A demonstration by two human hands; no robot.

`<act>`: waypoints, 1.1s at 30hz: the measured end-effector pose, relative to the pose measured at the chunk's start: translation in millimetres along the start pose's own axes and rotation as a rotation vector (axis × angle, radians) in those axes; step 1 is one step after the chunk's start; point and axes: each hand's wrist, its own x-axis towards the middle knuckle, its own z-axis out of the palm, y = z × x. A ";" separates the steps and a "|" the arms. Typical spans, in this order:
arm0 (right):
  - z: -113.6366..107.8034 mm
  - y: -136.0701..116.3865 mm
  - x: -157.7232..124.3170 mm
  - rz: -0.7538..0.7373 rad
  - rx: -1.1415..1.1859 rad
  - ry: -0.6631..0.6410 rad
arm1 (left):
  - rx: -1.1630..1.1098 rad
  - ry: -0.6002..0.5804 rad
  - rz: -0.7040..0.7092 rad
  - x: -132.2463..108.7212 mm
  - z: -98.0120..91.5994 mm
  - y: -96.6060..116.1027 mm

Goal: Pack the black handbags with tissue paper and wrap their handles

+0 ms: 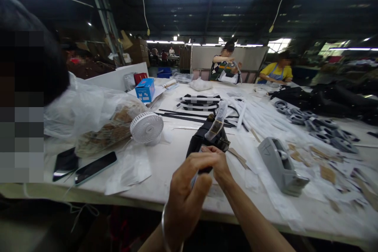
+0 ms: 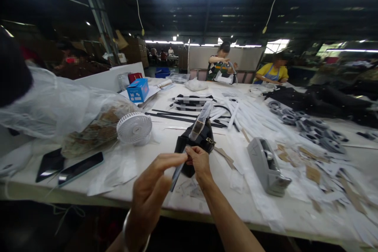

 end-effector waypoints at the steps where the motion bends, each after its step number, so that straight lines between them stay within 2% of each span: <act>1: -0.3 0.0 0.0 0.002 0.001 -0.001 | 0.032 0.007 -0.043 7.4 3.0 -14.8; 3: -1.0 -0.3 0.0 0.011 -0.005 -0.007 | 0.119 0.062 -0.153 15.5 7.5 -49.3; 6: -1.6 -1.5 -0.1 0.018 -0.016 -0.008 | 0.194 0.086 -0.277 12.1 9.5 -94.0; 9: -0.9 -3.1 -0.4 0.016 -0.009 0.007 | 0.153 0.061 -0.355 4.9 8.5 -113.3; 14: 1.0 -3.8 0.1 0.014 -0.003 0.005 | 0.104 0.051 -0.401 5.8 9.1 -118.0; 17: 0.7 -3.2 0.6 0.014 -0.009 0.001 | 0.176 0.079 -0.345 8.1 10.6 -110.5; 20: -0.5 -2.3 0.8 0.012 -0.019 -0.006 | 0.131 0.063 -0.285 11.0 11.2 -79.6; 24: -0.9 -1.5 0.5 -0.008 -0.012 -0.040 | -0.104 -0.023 -0.204 23.5 7.8 -17.5; 26: 0.2 -2.1 0.7 -0.008 -0.021 -0.042 | -0.105 -0.005 -0.121 34.2 4.5 -1.1; 28: 1.7 -3.2 1.2 0.001 -0.042 -0.024 | -0.007 0.043 -0.062 45.1 1.3 -6.9; 30: 2.8 -4.4 2.3 0.003 -0.062 -0.015 | 0.130 0.061 -0.092 52.5 -1.1 -34.5; 31: 2.9 -4.8 3.0 -0.001 -0.069 -0.019 | 0.187 0.045 -0.147 53.9 -1.8 -53.6; 33: 2.4 -4.9 4.6 -0.010 -0.081 -0.031 | 0.215 -0.081 -0.361 51.7 -2.6 -93.7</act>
